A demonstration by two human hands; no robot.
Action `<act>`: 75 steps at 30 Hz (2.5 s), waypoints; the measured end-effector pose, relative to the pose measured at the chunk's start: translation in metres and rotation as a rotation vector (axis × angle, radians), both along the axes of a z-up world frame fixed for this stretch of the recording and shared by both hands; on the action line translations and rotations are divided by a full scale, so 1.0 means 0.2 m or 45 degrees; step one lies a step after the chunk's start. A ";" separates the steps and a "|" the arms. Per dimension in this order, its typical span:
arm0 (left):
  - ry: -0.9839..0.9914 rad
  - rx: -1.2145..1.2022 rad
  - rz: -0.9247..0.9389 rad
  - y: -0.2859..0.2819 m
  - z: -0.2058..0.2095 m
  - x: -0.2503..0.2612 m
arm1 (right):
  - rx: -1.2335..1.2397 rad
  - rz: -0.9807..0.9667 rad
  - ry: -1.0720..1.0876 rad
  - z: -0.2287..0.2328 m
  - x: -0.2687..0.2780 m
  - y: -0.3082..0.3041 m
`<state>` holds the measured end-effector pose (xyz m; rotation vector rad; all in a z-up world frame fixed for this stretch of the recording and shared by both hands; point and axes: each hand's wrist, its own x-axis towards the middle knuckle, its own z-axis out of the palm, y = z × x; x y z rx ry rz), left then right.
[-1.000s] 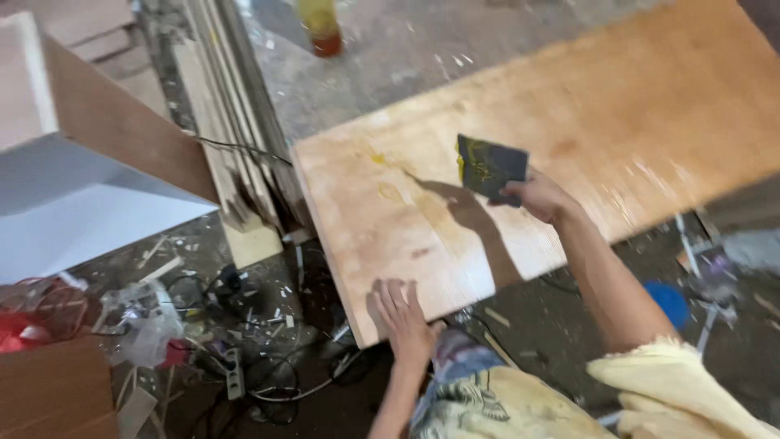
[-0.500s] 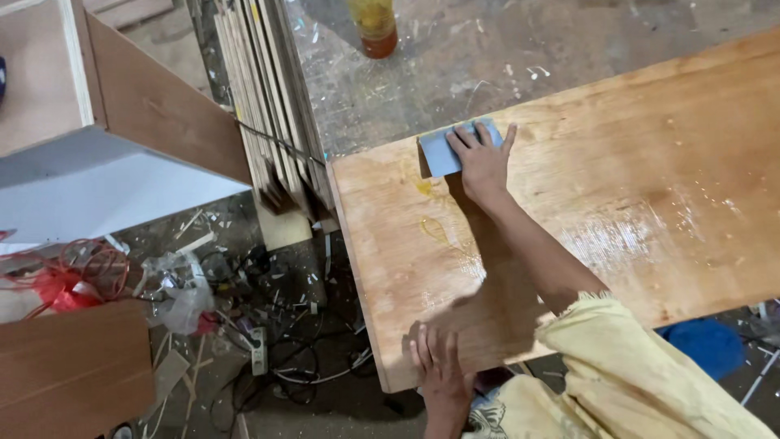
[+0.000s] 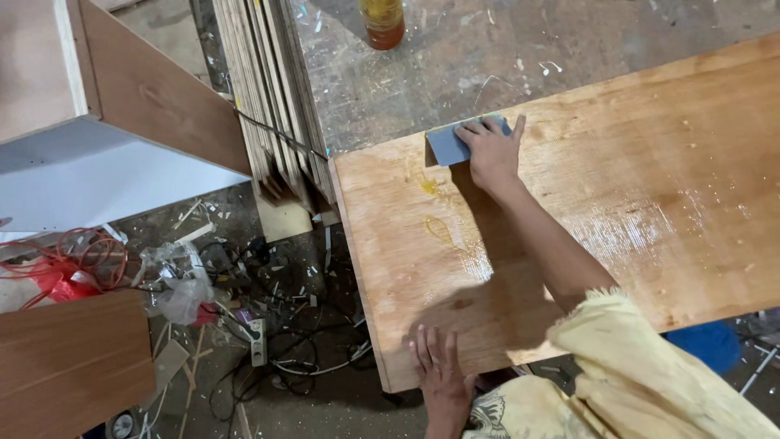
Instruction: The person sands a wooden board using a hand-held sanding block, applying a liquid from a bottle and spreading it with a scraper between sanding passes.
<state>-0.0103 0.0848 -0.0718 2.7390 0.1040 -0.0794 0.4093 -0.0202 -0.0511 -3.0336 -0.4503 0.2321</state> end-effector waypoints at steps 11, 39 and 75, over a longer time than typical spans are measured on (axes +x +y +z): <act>-0.015 -0.036 -0.004 0.02 -0.05 0.00 | -0.033 -0.073 0.108 -0.03 0.06 0.04; -0.007 -0.042 -0.025 0.03 -0.03 0.00 | -0.057 0.006 0.169 0.07 0.00 0.13; 0.009 -0.127 -0.391 0.10 0.32 -0.76 | -0.585 -0.088 0.441 0.23 -2.33 -0.58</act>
